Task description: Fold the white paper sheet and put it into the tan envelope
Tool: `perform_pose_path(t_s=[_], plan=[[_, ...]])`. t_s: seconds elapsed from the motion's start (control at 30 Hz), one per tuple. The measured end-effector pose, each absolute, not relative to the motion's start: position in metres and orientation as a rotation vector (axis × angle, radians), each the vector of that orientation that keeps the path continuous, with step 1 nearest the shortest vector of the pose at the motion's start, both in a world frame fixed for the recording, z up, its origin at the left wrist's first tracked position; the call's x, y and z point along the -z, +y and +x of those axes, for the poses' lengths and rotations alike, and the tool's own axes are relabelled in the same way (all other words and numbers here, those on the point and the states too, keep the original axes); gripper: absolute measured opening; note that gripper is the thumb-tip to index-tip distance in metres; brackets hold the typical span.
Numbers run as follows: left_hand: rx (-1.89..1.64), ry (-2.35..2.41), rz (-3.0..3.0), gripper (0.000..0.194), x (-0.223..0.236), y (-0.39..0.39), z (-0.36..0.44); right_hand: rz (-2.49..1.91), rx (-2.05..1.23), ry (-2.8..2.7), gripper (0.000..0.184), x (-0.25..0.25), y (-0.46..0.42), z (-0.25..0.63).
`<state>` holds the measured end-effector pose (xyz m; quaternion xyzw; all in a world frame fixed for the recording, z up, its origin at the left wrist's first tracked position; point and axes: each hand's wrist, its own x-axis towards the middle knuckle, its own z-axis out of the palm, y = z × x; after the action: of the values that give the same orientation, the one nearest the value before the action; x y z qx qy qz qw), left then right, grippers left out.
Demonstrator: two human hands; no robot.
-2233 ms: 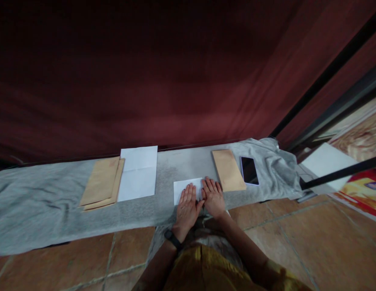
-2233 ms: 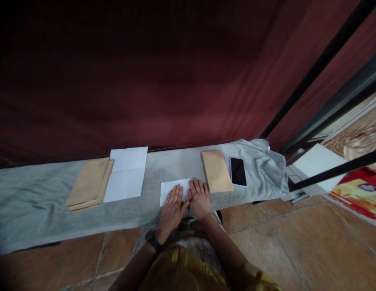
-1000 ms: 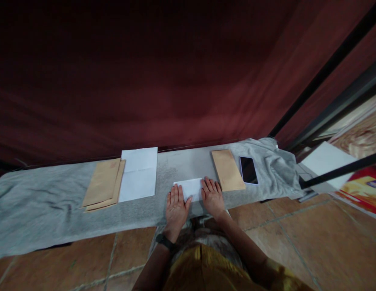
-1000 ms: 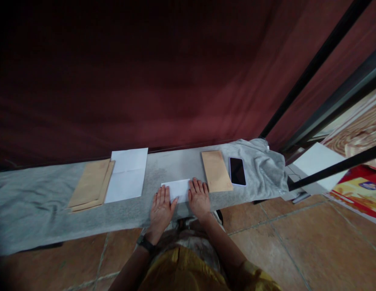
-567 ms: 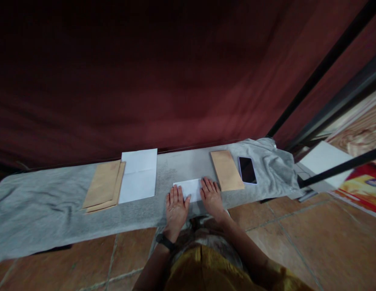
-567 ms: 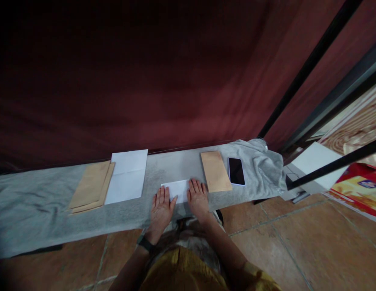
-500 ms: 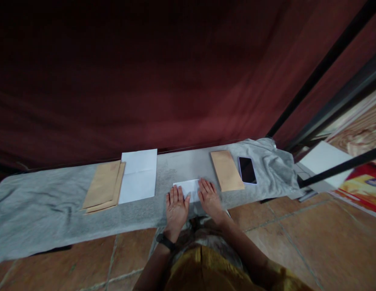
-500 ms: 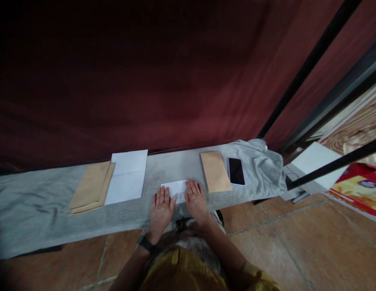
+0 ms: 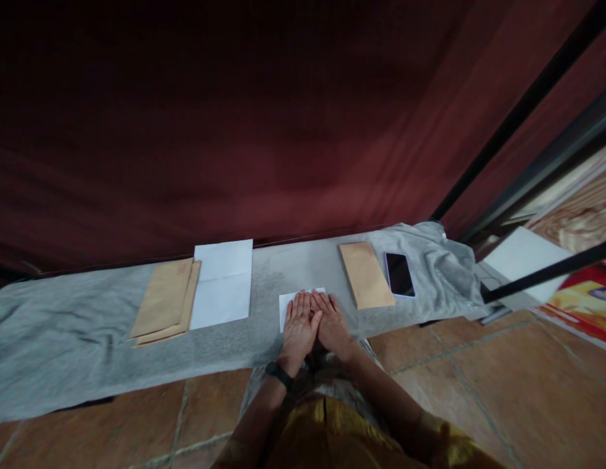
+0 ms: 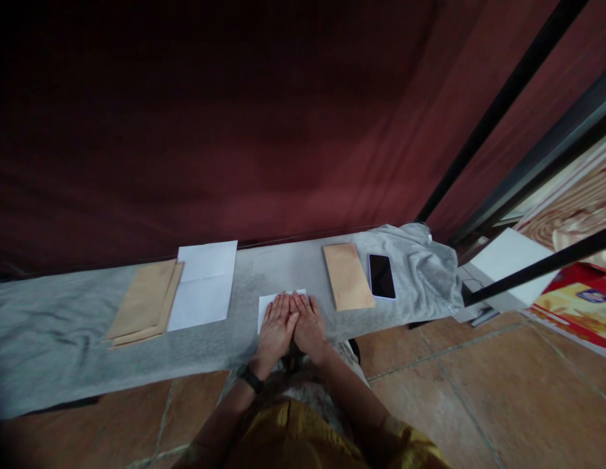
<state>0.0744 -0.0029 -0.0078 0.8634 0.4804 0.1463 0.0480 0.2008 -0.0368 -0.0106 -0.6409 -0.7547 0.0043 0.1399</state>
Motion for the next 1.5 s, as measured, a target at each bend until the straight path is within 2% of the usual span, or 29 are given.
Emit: perform_pose_path(t_s=[0.23,0.77,1.13,1.5], plan=[[-0.480,1.632,2.608,0.067,0.011,0.003,0.061,-1.973,-0.002,-2.006,0.052,0.014,-0.033,0.206],[-0.662,1.841,2.507,0.068,0.017,0.005,0.037,-2.094,0.052,-1.892,0.054,0.013,-0.033,0.224],[-0.617,1.879,2.478,0.071,0.010,0.003,0.038,-2.040,0.017,-1.889,0.053,0.011,-0.036,0.226],[-0.617,1.880,2.505,0.070,0.014,0.005,0.037,-1.806,-0.084,-2.095,0.049,0.016,-0.078,0.234]])
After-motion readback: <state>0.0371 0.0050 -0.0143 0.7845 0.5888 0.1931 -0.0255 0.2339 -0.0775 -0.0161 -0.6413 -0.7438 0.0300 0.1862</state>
